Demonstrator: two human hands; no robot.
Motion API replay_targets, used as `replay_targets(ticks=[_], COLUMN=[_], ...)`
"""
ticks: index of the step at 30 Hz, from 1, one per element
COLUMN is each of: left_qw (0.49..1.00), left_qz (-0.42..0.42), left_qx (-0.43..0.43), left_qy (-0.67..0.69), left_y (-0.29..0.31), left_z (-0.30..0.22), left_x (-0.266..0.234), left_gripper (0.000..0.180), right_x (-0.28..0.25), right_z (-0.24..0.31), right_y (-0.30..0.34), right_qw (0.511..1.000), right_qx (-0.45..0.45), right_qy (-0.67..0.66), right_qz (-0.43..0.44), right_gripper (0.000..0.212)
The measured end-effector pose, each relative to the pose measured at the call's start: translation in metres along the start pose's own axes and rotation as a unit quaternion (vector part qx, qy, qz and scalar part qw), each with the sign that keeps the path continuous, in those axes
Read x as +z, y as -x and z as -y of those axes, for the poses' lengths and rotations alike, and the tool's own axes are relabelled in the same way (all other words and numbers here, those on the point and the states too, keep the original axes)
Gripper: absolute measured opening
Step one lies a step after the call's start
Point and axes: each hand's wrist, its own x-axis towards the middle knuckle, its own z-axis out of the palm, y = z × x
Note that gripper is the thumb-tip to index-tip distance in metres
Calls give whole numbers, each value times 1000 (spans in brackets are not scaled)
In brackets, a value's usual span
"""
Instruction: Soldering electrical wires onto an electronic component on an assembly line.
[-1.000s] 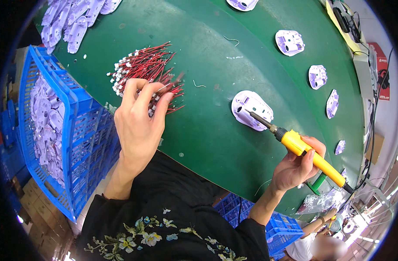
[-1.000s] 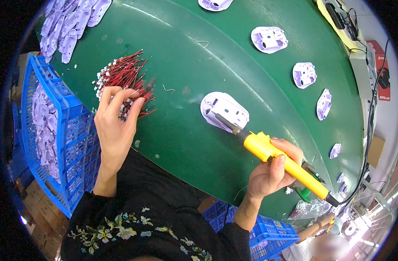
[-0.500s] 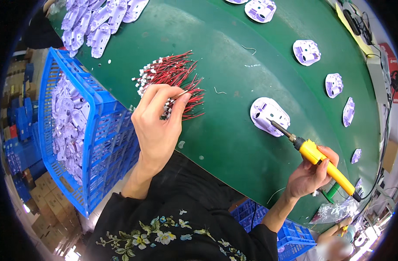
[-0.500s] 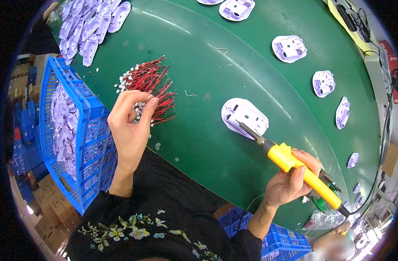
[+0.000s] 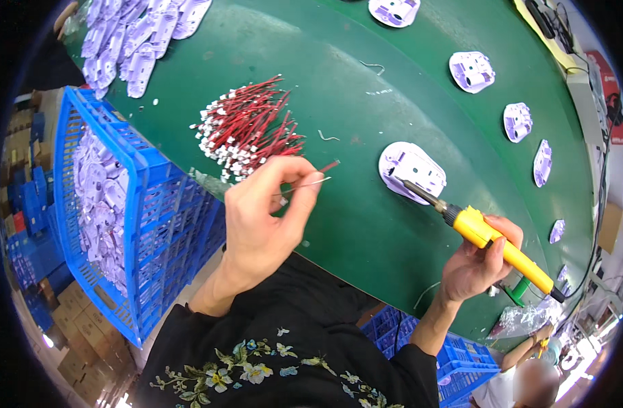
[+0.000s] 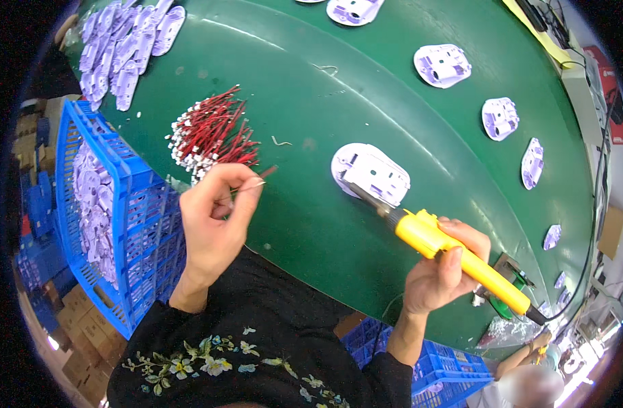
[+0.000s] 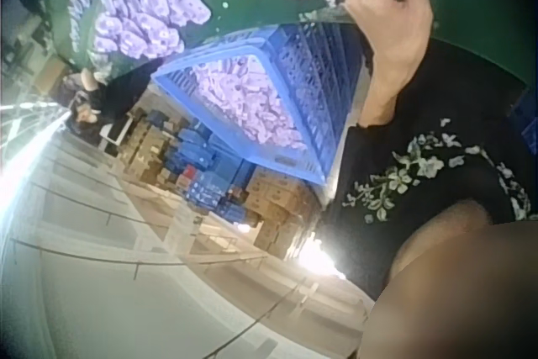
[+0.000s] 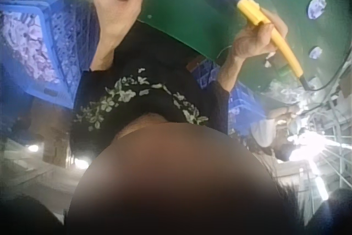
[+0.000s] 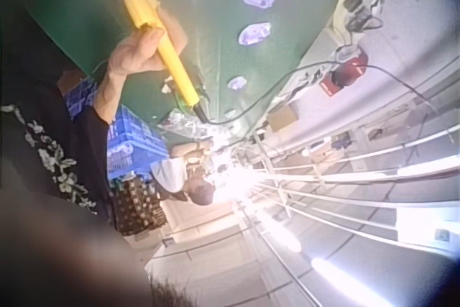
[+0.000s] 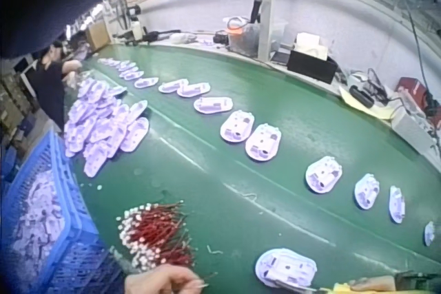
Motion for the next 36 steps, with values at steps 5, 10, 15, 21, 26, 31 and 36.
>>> replay_targets(ticks=[5,10,15,21,26,31,36], left_qw=[996,993,993,995,995,995,994], left_qz=[-13,-26,-44,-41,-51,-51,-51], left_qx=[81,107,105,81,74,79,81], left_qy=[26,51,42,32,51,45,53], left_y=[11,10,6,4,1,1,2], left_z=[7,12,15,16,14,17,16], left_x=[43,72,75,75,75,75,77], left_gripper=[9,11,10,11,11,11,12], right_x=[12,15,16,20,17,16,16], right_z=[5,0,-2,-3,-6,-5,-9], right_y=[-2,-2,-1,0,-1,-1,-2], right_qw=[999,1000,1000,1000,999,1000,998], right_qx=[20,-12,-23,-24,-31,-10,-36], right_qy=[-29,-9,3,14,31,24,49], right_qz=[19,9,17,14,17,9,14], right_gripper=[32,31,29,29,29,31,30])
